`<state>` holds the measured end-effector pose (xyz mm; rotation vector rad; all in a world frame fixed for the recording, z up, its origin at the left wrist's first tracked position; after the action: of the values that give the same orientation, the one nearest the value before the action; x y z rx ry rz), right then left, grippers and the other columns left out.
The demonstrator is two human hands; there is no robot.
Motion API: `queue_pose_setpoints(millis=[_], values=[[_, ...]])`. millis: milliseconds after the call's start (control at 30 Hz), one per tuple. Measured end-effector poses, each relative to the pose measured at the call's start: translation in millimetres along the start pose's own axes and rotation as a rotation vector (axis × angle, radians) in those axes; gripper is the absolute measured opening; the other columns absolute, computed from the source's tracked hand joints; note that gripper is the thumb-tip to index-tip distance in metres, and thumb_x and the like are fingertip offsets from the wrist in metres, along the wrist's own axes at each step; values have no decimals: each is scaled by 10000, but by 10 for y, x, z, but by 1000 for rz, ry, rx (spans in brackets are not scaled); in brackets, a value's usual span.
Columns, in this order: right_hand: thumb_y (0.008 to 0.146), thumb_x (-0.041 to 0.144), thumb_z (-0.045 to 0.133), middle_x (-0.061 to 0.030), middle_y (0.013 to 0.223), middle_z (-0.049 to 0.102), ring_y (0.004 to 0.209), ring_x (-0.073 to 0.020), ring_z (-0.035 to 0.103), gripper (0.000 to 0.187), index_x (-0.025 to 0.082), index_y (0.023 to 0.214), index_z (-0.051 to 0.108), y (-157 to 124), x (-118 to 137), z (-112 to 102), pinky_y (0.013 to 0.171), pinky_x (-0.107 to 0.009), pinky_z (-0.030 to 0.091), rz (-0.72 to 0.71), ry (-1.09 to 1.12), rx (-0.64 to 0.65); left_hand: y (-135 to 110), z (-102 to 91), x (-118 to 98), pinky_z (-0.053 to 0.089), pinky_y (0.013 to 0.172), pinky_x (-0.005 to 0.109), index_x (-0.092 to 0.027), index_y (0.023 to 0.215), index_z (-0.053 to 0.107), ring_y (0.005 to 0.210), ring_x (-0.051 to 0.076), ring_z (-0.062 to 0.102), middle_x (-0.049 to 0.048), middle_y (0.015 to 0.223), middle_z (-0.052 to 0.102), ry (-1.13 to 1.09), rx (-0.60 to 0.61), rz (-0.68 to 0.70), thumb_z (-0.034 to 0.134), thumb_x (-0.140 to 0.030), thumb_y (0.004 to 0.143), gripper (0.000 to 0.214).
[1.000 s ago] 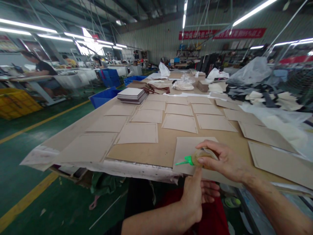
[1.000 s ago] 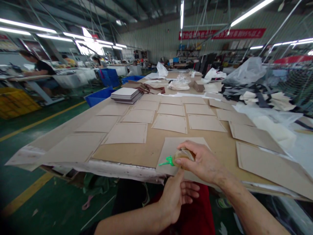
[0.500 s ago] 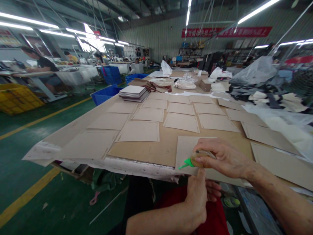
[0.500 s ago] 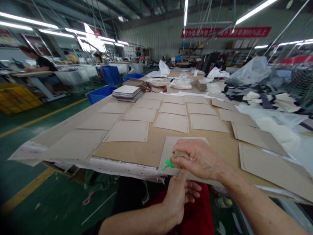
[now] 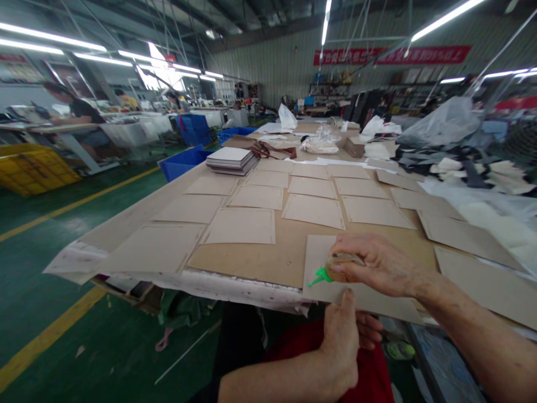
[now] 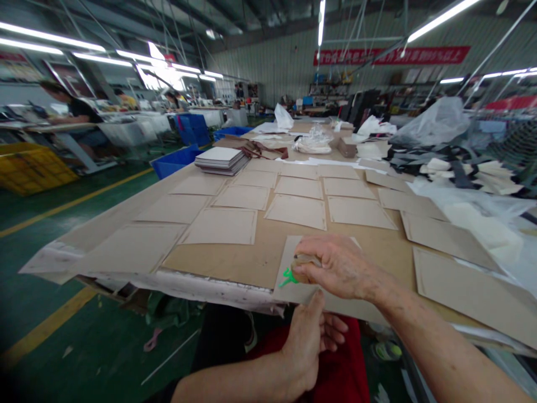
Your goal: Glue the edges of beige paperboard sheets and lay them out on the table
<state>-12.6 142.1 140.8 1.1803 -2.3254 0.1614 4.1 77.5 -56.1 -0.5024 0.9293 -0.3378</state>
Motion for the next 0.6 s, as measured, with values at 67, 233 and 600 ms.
queue_pose_setpoints(millis=[67,233,600], values=[[904,332,572,14,777,634,726,-152,567,174,229,810,677,-12,68,14,634,-255,376,-38,-3,25,5,0,4,311,457,227,-127,614,603,440,112,519,114,633,670,-1,-2,-1,449,-510,928,519],[895,313,582,24,802,647,738,-146,587,138,251,847,696,-51,103,15,634,-243,390,-40,74,45,27,-10,28,311,460,227,-134,642,611,445,115,517,99,623,669,-4,-9,3,476,-528,910,495],[877,343,536,5,776,645,714,-171,576,193,216,812,666,195,-424,-176,648,-280,359,86,-174,-130,38,-18,19,298,429,209,-106,615,597,422,90,494,99,609,646,29,-20,18,436,-595,874,577]])
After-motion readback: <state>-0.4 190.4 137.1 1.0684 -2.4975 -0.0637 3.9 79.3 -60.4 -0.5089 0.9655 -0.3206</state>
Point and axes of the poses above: each hand's wrist, its own y-axis towards the middle knuckle, its own z-axis out of the palm, x = y × z, the point moved 10 cm from there along y, towards the middle knuckle
